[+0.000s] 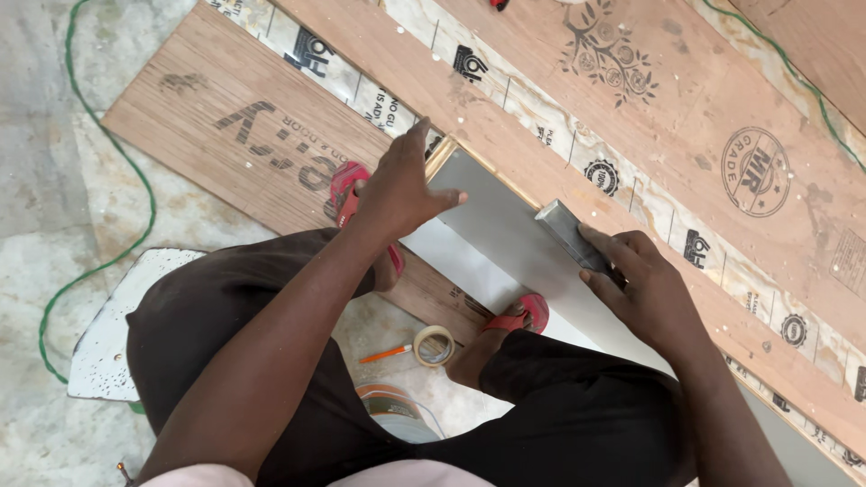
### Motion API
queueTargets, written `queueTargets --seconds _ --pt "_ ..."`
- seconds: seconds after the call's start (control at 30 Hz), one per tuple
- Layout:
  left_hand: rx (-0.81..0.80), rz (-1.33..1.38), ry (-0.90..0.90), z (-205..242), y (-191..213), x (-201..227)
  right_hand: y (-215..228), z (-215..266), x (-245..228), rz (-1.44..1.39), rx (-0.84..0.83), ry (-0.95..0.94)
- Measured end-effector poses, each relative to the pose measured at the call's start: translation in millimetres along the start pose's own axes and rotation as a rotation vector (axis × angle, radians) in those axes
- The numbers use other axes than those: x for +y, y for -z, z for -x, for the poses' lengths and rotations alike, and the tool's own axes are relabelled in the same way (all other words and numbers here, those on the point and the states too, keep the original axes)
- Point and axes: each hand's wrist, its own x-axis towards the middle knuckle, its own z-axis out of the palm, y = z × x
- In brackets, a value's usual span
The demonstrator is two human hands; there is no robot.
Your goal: The person scrapes the edges and corners of a wooden structure using a metal scraper. They work on the inner and outer edges of the frame, removing material to smooth the surface.
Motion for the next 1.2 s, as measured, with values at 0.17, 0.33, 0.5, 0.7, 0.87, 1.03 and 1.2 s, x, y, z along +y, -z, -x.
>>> queueTargets --seconds 0.17,0.33,0.5,0.7,0.87,1.03,1.2 --pt "-0.152 -0.088 0.176 2 7 21 -5 2 15 0.017 0.013 0.059" --pt "-0.123 -0.154 0.112 -4 8 25 -16 -9 5 0.019 0.048 0.141" --pt "-0.074 -0.183 0.076 -6 2 20 -24 -33 -25 0.005 0.06 0.253" --pt "-0.025 -0.151 0.129 -2 3 25 -21 -42 -46 -0.014 0.021 0.189" --pt "-0.118 -0.234 0.244 -2 7 36 -18 -30 -44 -0.029 -0.007 0.106" --pt "-0.078 -0.262 0.214 -2 5 36 -28 -30 -41 -0.059 0.058 0.169" --pt "-0.011 -0.27 0.154 -2 3 29 -33 -20 -37 -0.023 0.062 0.099"
